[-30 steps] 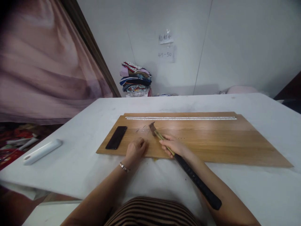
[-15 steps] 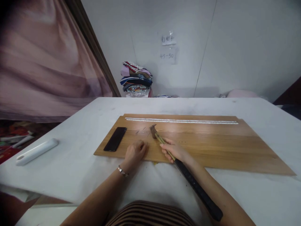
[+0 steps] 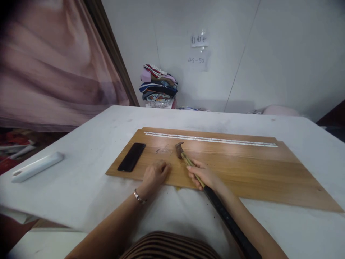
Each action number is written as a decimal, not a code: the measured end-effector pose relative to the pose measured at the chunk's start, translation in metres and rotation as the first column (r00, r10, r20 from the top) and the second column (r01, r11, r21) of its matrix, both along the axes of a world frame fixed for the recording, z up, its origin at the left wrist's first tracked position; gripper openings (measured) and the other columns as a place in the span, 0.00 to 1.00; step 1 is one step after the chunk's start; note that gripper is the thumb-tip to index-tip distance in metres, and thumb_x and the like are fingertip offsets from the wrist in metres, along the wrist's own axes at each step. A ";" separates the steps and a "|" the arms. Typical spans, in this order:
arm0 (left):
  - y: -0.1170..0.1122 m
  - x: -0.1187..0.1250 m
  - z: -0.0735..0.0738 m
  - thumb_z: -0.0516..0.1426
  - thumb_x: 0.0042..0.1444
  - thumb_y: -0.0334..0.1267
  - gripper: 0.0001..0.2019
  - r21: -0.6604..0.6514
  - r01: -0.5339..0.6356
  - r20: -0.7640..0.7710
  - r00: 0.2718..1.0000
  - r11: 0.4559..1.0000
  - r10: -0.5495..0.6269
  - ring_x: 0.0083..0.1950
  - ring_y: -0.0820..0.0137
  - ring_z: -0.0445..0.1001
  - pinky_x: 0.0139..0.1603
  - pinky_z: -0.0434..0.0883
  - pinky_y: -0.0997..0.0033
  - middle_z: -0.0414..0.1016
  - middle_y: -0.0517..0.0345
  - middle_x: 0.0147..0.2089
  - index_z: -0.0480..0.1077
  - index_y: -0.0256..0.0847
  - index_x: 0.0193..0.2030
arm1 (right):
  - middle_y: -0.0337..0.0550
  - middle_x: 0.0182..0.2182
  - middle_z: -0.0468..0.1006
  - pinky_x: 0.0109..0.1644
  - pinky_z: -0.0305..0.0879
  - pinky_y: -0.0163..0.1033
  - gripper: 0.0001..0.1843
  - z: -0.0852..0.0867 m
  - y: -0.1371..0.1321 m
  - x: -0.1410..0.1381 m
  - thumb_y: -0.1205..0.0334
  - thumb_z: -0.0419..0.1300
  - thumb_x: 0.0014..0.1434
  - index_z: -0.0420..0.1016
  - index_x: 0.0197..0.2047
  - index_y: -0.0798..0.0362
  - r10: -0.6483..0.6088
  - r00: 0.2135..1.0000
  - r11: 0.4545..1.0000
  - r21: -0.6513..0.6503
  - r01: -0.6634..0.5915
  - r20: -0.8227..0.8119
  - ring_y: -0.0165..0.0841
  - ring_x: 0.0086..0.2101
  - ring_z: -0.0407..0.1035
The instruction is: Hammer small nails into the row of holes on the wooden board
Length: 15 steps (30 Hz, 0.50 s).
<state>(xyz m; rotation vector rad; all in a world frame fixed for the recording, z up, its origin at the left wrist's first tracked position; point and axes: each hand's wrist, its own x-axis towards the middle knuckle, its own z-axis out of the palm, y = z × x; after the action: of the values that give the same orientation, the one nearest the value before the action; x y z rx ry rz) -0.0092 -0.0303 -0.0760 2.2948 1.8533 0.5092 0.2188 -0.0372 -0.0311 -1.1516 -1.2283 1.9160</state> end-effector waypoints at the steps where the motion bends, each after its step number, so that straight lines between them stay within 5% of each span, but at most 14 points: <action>1: 0.000 0.000 0.000 0.47 0.63 0.43 0.16 -0.001 0.004 0.004 1.000 1.000 -0.004 0.36 0.70 0.69 0.36 0.58 0.71 0.72 0.57 0.31 0.65 0.42 0.27 | 0.26 0.19 0.63 0.09 0.50 0.25 0.20 -0.001 0.000 0.000 0.49 0.61 0.52 0.62 0.43 0.50 0.003 1.000 1.000 -0.004 -0.003 0.001 0.19 0.10 0.54; 15: -0.001 0.000 0.001 0.47 0.63 0.42 0.15 -0.004 0.012 0.009 1.000 1.000 -0.012 0.34 0.70 0.68 0.35 0.58 0.71 0.71 0.57 0.30 0.65 0.42 0.26 | 0.28 0.20 0.64 0.10 0.52 0.25 0.17 0.004 -0.003 0.003 0.49 0.61 0.54 0.63 0.40 0.51 -0.002 1.000 0.999 0.035 0.001 0.020 0.19 0.11 0.55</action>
<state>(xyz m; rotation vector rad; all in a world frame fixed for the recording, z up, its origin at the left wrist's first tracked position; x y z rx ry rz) -0.0091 -0.0315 -0.0747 2.2956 1.8335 0.5133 0.2218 -0.0406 -0.0272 -1.1559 -1.2658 1.8791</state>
